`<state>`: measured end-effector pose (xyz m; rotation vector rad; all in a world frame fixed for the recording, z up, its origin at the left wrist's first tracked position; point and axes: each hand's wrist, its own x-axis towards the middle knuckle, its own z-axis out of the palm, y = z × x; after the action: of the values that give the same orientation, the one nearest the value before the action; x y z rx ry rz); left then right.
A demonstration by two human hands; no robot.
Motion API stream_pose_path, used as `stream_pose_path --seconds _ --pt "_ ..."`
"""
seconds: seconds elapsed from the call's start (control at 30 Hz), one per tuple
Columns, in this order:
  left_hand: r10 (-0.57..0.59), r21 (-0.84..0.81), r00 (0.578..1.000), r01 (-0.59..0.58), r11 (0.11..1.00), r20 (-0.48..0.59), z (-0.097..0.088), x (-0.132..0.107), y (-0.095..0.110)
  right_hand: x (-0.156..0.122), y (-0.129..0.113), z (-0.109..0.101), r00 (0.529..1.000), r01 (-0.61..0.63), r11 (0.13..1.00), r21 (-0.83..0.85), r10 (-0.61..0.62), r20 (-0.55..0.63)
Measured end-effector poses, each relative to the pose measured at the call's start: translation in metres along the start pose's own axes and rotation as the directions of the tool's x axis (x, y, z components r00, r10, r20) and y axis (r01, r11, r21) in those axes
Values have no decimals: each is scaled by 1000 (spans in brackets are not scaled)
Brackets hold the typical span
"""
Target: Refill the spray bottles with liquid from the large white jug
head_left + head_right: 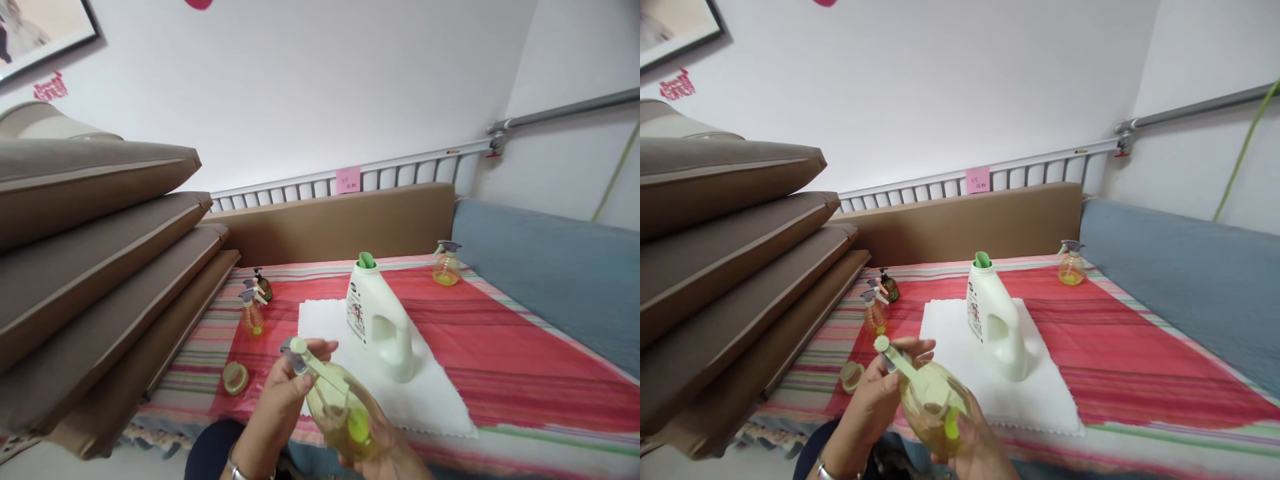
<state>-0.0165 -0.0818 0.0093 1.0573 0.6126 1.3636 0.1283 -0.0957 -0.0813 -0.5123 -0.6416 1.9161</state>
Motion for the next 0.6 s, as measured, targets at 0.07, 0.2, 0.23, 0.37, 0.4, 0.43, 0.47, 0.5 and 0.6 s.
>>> stream_pose_path --seconds 0.07,0.2,0.23,0.37,0.4,0.43,0.47,0.5,0.6 --pt "5 6 995 -5 1000 -103 1 1 -6 -2 1 4 990 101 995 -14 -102 -93" --pt "58 30 936 -51 998 -346 9 0 -18 -8 -4 9 952 168 983 -68 -180 -246" --pt "47 21 939 -42 999 -341 11 -1 -19 -9 -6 9 966 113 992 -50 -122 -226" --pt "2 -40 971 -12 999 -240 8 -3 -16 -11 -10 6 995 -36 998 57 41 -91" --pt "7 -36 969 -16 999 -248 6 -2 -16 -11 -10 6 996 -41 996 73 47 -77" --pt "16 -23 964 -23 999 -265 4 -1 -16 -12 -9 5 996 -47 996 82 53 -71" --pt "30 -5 957 -33 999 -289 1 0 -16 -12 -8 5 996 -53 995 86 59 -67" --pt "45 15 948 -42 999 -314 -1 1 -17 -12 -7 6 996 -54 995 84 60 -69" --pt "82 62 921 -63 996 -380 -6 4 -22 -10 -5 6 994 -39 998 51 44 -99"
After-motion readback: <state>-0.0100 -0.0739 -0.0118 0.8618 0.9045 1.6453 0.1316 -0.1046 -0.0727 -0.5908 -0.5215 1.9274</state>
